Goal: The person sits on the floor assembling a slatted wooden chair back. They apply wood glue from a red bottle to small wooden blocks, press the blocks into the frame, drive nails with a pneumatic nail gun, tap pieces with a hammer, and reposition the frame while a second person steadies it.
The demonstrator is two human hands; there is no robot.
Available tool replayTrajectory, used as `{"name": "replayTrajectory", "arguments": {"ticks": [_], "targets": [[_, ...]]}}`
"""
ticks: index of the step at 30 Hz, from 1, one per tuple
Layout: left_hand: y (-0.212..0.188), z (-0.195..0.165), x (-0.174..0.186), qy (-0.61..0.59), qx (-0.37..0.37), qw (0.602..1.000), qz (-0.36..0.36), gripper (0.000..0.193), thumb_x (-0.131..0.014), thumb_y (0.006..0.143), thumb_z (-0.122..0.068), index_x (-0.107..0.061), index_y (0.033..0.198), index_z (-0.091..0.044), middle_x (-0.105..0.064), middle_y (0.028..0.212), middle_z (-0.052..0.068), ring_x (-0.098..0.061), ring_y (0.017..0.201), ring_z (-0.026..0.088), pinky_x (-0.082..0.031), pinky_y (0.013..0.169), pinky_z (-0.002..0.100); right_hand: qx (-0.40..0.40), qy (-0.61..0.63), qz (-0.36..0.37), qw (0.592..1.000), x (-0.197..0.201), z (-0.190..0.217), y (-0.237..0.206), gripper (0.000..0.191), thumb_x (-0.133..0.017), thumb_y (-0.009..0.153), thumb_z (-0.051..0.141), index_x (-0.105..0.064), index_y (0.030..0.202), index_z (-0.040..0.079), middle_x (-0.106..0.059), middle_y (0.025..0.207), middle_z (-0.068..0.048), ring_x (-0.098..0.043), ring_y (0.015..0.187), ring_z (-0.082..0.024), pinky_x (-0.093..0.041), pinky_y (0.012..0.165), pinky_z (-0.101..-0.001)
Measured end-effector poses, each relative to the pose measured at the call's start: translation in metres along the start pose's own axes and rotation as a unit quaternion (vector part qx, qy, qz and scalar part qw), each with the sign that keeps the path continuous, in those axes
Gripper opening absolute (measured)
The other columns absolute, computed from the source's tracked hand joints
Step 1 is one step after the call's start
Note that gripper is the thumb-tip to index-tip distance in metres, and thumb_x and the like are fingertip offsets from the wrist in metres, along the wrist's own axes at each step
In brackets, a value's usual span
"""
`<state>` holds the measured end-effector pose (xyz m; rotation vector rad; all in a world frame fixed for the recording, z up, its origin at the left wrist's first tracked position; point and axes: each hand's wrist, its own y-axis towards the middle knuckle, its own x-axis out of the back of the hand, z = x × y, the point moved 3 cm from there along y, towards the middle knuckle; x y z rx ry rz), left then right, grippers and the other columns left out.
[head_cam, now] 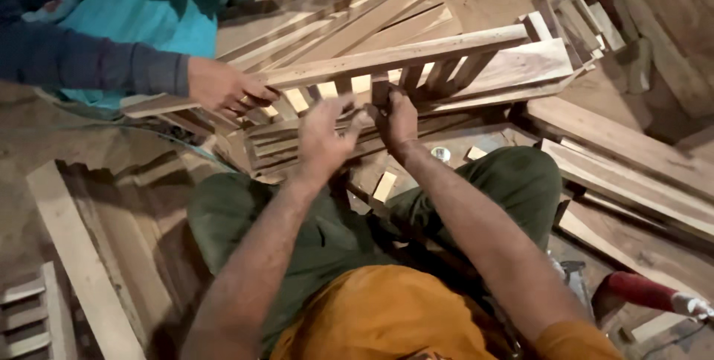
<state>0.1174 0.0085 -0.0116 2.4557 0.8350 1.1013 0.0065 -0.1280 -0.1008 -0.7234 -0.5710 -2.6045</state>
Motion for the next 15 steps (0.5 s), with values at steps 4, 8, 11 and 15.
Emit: {"name": "replayTrajectory", "arguments": {"ticks": [4,8,11,15], "targets": [[0.063,-0.006,0.014,0.104,-0.136,0.985,0.003,0.058,-0.084,0.084,-0.034,-0.067,0.128,0.000,-0.068,0.121,0.022,-0.062,0.114,0.043,-0.049,0.100,0.051,0.049,0.014,-0.048,0.998,-0.003,-0.002,-0.001,0.049,-0.083,0.085,0.020,-0.063,0.127,0.003,-0.068,0.116,-0.019,-0.069,0.101,-0.034,-0.057,0.086,-0.0413],[0.120,0.004,-0.008,0.138,-0.124,0.959,0.214,0.074,-0.092,0.068,-0.042,-0.067,0.122,0.001,-0.068,0.116,0.023,-0.062,0.108,0.043,-0.049,0.092,0.051,0.049,0.006,-0.048,0.998,-0.005,-0.003,0.000,0.045,-0.081,0.084,0.014,-0.065,0.124,0.005,-0.069,0.115,-0.017,-0.068,0.101,-0.036,-0.056,0.087,-0.0425],[0.135,0.015,-0.027,0.118,-0.061,0.933,0.333,0.062,-0.092,0.068,-0.042,-0.073,0.112,-0.003,-0.072,0.110,0.020,-0.066,0.106,0.038,-0.052,0.092,0.047,0.004,-0.022,0.013,1.000,-0.007,-0.008,0.000,0.046,-0.084,0.086,0.020,-0.065,0.126,0.006,-0.068,0.111,-0.019,-0.066,0.100,-0.039,-0.054,0.085,-0.0449],[0.139,0.025,-0.038,0.072,0.040,0.935,0.344,0.059,-0.091,0.064,-0.044,-0.076,0.106,-0.006,-0.075,0.097,0.019,-0.071,0.092,0.036,-0.054,0.083,0.045,0.037,-0.018,-0.019,0.999,-0.005,-0.015,0.000,0.057,-0.081,0.087,0.024,-0.058,0.135,0.004,-0.066,0.116,-0.023,-0.064,0.103,-0.042,-0.053,0.086,-0.0473]]}}
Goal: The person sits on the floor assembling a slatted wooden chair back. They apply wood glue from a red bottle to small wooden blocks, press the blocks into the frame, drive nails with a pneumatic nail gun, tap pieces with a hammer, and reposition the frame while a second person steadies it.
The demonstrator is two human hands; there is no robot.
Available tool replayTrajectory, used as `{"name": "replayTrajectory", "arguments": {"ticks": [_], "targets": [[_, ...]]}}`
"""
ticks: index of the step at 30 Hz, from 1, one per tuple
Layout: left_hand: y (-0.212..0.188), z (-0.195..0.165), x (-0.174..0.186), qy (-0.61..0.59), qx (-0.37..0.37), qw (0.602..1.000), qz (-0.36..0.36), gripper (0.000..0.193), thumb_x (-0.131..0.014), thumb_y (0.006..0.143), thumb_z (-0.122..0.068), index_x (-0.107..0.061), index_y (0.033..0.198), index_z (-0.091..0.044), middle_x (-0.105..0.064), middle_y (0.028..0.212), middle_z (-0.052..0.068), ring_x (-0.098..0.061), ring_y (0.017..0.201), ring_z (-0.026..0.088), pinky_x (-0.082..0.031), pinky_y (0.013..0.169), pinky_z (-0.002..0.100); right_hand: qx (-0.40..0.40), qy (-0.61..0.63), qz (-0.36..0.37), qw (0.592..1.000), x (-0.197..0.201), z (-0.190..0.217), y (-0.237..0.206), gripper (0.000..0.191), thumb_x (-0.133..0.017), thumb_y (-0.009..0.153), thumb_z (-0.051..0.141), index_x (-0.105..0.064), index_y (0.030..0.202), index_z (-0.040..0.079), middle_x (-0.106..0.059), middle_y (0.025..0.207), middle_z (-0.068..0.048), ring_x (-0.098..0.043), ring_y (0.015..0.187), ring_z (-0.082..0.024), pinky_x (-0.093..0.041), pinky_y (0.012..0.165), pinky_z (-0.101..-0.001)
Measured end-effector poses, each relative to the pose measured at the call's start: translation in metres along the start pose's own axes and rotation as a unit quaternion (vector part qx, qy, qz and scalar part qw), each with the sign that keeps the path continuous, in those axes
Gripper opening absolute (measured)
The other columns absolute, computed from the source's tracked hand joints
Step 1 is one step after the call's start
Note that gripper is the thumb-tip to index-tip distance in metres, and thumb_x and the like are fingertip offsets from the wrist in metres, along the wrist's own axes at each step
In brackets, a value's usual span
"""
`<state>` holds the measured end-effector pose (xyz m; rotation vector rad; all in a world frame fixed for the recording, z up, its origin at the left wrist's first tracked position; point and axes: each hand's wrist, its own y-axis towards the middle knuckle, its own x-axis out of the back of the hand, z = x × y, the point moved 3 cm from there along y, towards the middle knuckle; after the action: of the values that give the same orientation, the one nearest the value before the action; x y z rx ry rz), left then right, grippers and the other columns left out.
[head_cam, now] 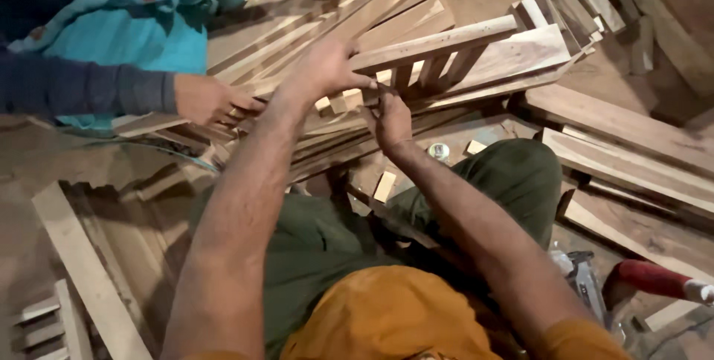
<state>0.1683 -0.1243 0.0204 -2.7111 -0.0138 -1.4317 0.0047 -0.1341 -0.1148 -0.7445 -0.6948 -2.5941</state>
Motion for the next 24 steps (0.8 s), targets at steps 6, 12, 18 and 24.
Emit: {"name": "replayTrajectory", "arguments": {"ticks": [6,12,18,24], "targets": [[-0.004,-0.001,0.002,-0.110,0.103,0.988,0.013,0.053,-0.082,0.075,-0.053,-0.078,0.106,-0.010,-0.078,0.095,0.012,-0.075,0.086,0.030,-0.059,0.077,0.043,0.022,-0.016,0.015,0.999,-0.005,-0.008,-0.001,0.045,-0.079,0.092,0.024,-0.059,0.127,0.004,-0.066,0.114,-0.023,-0.063,0.106,-0.044,-0.052,0.088,-0.0503],[-0.012,-0.010,0.013,-0.149,0.003,0.978,-0.145,0.057,-0.080,0.086,-0.053,-0.072,0.122,-0.009,-0.076,0.114,0.010,-0.073,0.102,0.021,-0.059,0.088,0.037,-0.060,0.036,0.089,0.994,0.015,0.002,-0.048,0.034,-0.080,0.087,0.023,-0.062,0.109,0.004,-0.069,0.101,-0.017,-0.068,0.091,-0.033,-0.057,0.081,-0.0412],[-0.088,-0.020,-0.041,-0.223,-0.031,0.930,-0.290,0.057,-0.085,0.088,-0.045,-0.069,0.121,-0.002,-0.072,0.110,0.014,-0.069,0.104,0.024,-0.058,0.095,0.037,-0.127,0.007,0.107,0.986,0.065,0.021,-0.082,0.040,-0.086,0.078,0.026,-0.066,0.103,0.003,-0.072,0.093,-0.014,-0.071,0.082,-0.028,-0.057,0.073,-0.0404],[-0.138,-0.016,-0.183,-0.476,0.088,0.870,-0.097,0.043,-0.077,0.089,-0.031,-0.070,0.118,-0.001,-0.076,0.107,0.008,-0.071,0.096,0.018,-0.058,0.085,0.039,-0.029,-0.050,0.147,0.988,0.106,0.061,-0.091,0.044,-0.086,0.079,0.027,-0.067,0.112,0.005,-0.070,0.101,-0.018,-0.069,0.089,-0.035,-0.056,0.075,-0.0444]]}}
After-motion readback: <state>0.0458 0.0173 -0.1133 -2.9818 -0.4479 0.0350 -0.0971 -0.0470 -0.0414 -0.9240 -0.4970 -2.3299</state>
